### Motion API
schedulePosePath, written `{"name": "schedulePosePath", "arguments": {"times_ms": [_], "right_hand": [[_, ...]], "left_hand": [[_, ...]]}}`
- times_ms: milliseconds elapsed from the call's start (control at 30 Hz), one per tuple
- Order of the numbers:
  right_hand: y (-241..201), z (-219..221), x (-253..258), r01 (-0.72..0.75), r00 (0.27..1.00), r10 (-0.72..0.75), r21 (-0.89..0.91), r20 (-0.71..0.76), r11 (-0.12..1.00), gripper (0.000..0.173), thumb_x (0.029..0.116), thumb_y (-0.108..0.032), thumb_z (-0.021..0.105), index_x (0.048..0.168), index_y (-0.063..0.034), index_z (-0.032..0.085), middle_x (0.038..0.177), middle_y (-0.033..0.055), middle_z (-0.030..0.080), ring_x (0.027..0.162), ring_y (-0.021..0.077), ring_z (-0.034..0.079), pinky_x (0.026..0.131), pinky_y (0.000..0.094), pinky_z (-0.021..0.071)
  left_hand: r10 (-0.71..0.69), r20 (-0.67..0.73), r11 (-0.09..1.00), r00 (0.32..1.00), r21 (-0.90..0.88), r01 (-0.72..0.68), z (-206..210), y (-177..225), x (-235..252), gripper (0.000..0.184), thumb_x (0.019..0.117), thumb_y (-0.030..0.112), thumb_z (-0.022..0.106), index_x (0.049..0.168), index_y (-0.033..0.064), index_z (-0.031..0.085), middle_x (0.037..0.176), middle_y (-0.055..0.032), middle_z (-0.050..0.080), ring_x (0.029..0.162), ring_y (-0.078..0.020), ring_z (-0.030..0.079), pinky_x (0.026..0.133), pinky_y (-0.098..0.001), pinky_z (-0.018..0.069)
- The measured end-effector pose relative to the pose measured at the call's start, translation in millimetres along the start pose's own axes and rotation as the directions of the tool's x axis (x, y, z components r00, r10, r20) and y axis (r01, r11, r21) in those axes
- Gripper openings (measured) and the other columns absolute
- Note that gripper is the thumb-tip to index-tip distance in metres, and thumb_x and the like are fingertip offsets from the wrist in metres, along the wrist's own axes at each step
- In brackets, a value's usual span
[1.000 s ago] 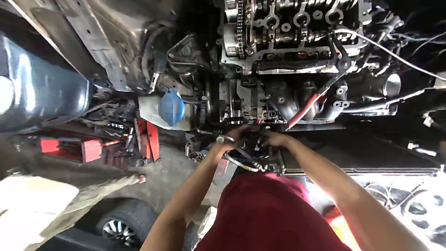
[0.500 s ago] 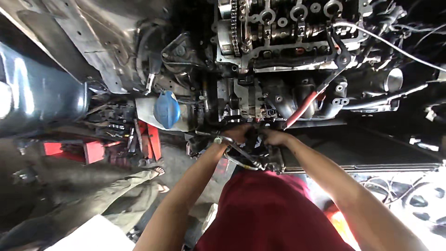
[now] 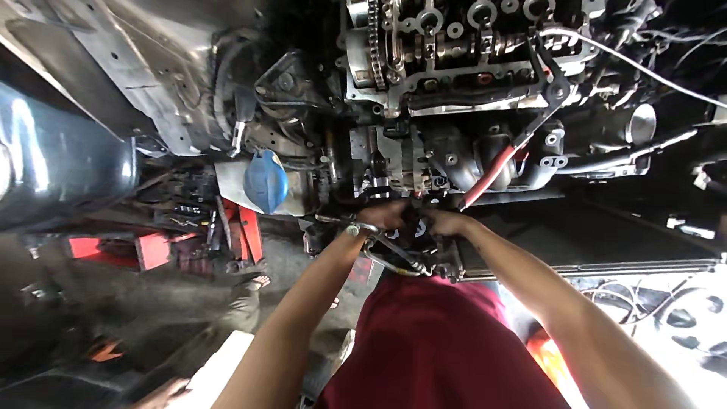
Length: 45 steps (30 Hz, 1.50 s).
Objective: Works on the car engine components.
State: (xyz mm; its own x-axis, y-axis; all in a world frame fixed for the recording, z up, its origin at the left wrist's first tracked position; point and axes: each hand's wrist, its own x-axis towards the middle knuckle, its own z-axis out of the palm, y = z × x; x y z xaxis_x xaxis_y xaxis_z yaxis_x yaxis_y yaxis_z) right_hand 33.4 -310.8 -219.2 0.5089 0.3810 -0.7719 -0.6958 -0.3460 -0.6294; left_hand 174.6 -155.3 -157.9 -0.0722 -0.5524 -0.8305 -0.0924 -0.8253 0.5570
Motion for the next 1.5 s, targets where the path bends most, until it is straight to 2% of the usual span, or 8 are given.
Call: {"name": "schedulePosePath", "arguments": {"times_ms": [133,233,500,633,933,1133,1333,1500], "right_hand": [[3,1,4,0.019,1.000,-0.019,-0.015,0.010,1.000,0.072,0.0917,0.002,0.063,0.157,-0.0116,0.036,0.121,0.0266,0.063,0.099,0.0364,0.065,0.089,0.0558,0.0523],[1,0,3,0.021,1.000,-0.021,-0.044,0.005,0.999,0.073,0.0906,0.003,0.065,0.157,-0.0112,0.037,0.130,0.0284,0.061,0.113,0.0416,0.063,0.097,0.0602,0.0494],[-2,0,0,0.039,0.999,-0.039,-0.035,0.004,0.999,0.073,0.0914,0.003,0.065,0.158,-0.0081,0.036,0.137,0.0285,0.057,0.119,0.0412,0.060,0.101,0.0594,0.0474],[-8,0,-4,0.004,1.000,-0.004,-0.017,0.015,1.000,0.073,0.0941,0.003,0.063,0.159,-0.0094,0.032,0.134,0.0293,0.058,0.113,0.0407,0.062,0.098,0.0576,0.0484],[-2,1,-2,0.028,0.999,-0.029,-0.031,-0.021,0.999,0.074,0.0911,0.000,0.070,0.157,-0.0070,0.037,0.136,0.0299,0.057,0.122,0.0439,0.059,0.103,0.0620,0.0458],[-4,1,-4,0.008,1.000,-0.008,-0.015,-0.008,1.000,0.077,0.0927,0.000,0.067,0.160,-0.0082,0.031,0.139,0.0300,0.055,0.122,0.0430,0.059,0.103,0.0595,0.0462],[-8,-1,-6,-0.029,0.999,0.029,-0.038,0.018,0.999,0.072,0.0943,-0.004,0.068,0.158,-0.0057,0.034,0.135,0.0310,0.057,0.122,0.0427,0.059,0.103,0.0595,0.0457],[-1,0,-3,-0.010,1.000,0.009,0.097,0.012,0.995,0.068,0.0925,-0.001,0.067,0.155,-0.0076,0.039,0.131,0.0276,0.060,0.113,0.0357,0.062,0.098,0.0534,0.0496]], "left_hand": [[-0.052,0.034,0.995,0.998,-0.083,0.055,0,3,-2,0.048,0.0892,-0.007,0.067,0.133,0.0089,0.055,0.089,-0.0099,0.061,0.052,-0.0138,0.047,0.045,-0.0302,0.0413],[-0.086,0.026,0.986,0.996,-0.142,0.089,0,7,-8,0.046,0.0908,-0.006,0.063,0.132,0.0103,0.055,0.085,-0.0075,0.060,0.050,-0.0113,0.045,0.044,-0.0270,0.0401],[0.011,0.088,0.938,0.996,-0.347,0.021,-4,-28,10,0.046,0.0870,-0.007,0.060,0.130,0.0089,0.055,0.082,-0.0085,0.061,0.045,-0.0109,0.047,0.039,-0.0253,0.0405],[-0.026,0.060,0.948,0.998,-0.315,0.044,-4,-15,0,0.046,0.0890,-0.007,0.060,0.132,0.0085,0.054,0.080,-0.0069,0.060,0.048,-0.0099,0.046,0.042,-0.0251,0.0406],[-0.045,0.085,0.931,0.995,-0.357,0.073,-4,-40,20,0.038,0.0901,-0.003,0.062,0.127,0.0042,0.055,0.074,-0.0072,0.059,0.048,-0.0110,0.049,0.043,-0.0266,0.0419],[-0.005,-0.064,0.899,0.998,-0.438,-0.024,5,-23,-3,0.046,0.0921,-0.008,0.053,0.135,0.0084,0.050,0.077,-0.0049,0.059,0.048,-0.0093,0.047,0.043,-0.0238,0.0411],[-0.027,-0.187,0.979,0.982,-0.205,-0.012,12,-18,-28,0.062,0.0894,-0.013,0.061,0.143,0.0179,0.052,0.108,-0.0149,0.064,0.068,-0.0197,0.056,0.057,-0.0354,0.0485],[0.020,-0.234,0.999,0.972,-0.024,-0.026,14,-25,-30,0.062,0.0851,-0.010,0.069,0.142,0.0110,0.055,0.122,-0.0218,0.065,0.097,-0.0346,0.065,0.080,-0.0519,0.0541]]}}
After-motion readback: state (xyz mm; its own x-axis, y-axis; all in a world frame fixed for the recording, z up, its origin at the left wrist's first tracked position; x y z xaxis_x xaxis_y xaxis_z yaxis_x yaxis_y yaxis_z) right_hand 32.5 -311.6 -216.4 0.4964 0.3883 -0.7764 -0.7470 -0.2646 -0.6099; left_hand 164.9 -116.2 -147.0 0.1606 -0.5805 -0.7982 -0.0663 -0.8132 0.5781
